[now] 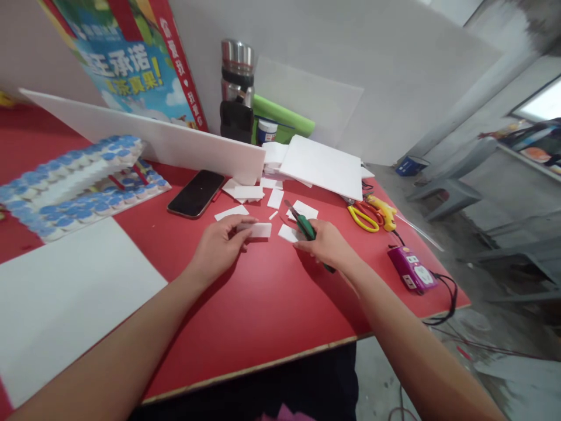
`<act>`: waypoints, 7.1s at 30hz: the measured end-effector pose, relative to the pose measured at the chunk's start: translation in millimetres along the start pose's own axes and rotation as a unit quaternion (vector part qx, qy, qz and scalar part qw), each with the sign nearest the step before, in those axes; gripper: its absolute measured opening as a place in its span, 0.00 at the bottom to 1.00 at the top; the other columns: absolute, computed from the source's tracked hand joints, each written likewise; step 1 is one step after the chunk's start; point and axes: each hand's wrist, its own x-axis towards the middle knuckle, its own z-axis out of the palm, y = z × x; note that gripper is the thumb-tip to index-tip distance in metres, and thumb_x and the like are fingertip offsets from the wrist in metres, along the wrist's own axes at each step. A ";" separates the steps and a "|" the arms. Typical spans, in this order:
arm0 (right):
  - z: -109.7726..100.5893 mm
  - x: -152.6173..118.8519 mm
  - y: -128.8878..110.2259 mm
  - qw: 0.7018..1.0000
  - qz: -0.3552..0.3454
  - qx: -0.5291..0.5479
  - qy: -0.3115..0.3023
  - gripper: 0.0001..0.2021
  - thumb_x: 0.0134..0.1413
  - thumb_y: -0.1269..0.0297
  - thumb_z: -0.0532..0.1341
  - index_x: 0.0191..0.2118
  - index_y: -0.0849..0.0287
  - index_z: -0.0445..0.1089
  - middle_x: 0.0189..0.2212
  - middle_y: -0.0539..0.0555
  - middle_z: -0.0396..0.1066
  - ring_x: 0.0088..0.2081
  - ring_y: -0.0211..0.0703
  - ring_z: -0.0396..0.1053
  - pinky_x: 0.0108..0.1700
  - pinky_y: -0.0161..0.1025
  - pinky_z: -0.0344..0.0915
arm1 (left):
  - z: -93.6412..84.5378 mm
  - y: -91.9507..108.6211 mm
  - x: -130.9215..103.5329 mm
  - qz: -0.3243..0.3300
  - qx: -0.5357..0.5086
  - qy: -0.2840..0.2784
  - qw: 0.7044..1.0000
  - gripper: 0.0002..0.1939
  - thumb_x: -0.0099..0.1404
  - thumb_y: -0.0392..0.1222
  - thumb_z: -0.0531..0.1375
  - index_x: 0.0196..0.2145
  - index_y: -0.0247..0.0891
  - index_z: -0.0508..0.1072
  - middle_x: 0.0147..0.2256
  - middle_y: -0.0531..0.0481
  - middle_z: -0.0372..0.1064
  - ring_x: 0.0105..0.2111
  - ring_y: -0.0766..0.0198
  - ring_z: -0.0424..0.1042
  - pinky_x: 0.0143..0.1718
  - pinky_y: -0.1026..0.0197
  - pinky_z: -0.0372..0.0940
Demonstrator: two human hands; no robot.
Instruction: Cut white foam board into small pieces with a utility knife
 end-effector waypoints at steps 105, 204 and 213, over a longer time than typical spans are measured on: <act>-0.9 12.0 -13.6 0.985 -0.123 0.043 0.112 0.11 0.54 0.57 0.71 0.39 0.56 0.76 0.29 0.50 0.72 0.31 0.44 0.66 0.34 0.40 0.60 | -29.0 -10.1 14.3 0.177 0.449 0.029 0.876 0.20 0.75 0.42 0.50 0.52 0.32 0.78 0.53 0.31 0.78 0.51 0.38 0.74 0.55 0.39 0.64; 19.2 3.6 -28.7 0.914 -0.097 0.393 0.025 0.18 0.51 0.52 0.76 0.34 0.57 0.70 0.20 0.43 0.63 0.21 0.34 0.59 0.23 0.34 0.56 | 16.0 10.9 -15.4 0.089 0.045 -0.021 0.995 0.20 0.67 0.53 0.68 0.51 0.40 0.76 0.46 0.43 0.79 0.44 0.52 0.79 0.47 0.50 0.72; 28.7 15.0 -26.3 0.826 0.018 0.563 -0.033 0.28 0.36 0.55 0.84 0.28 0.56 0.63 0.19 0.40 0.56 0.20 0.29 0.56 0.18 0.28 0.53 | 18.1 13.9 -16.8 0.153 0.147 0.021 0.977 0.17 0.66 0.54 0.69 0.44 0.41 0.72 0.40 0.48 0.75 0.38 0.56 0.75 0.40 0.55 0.69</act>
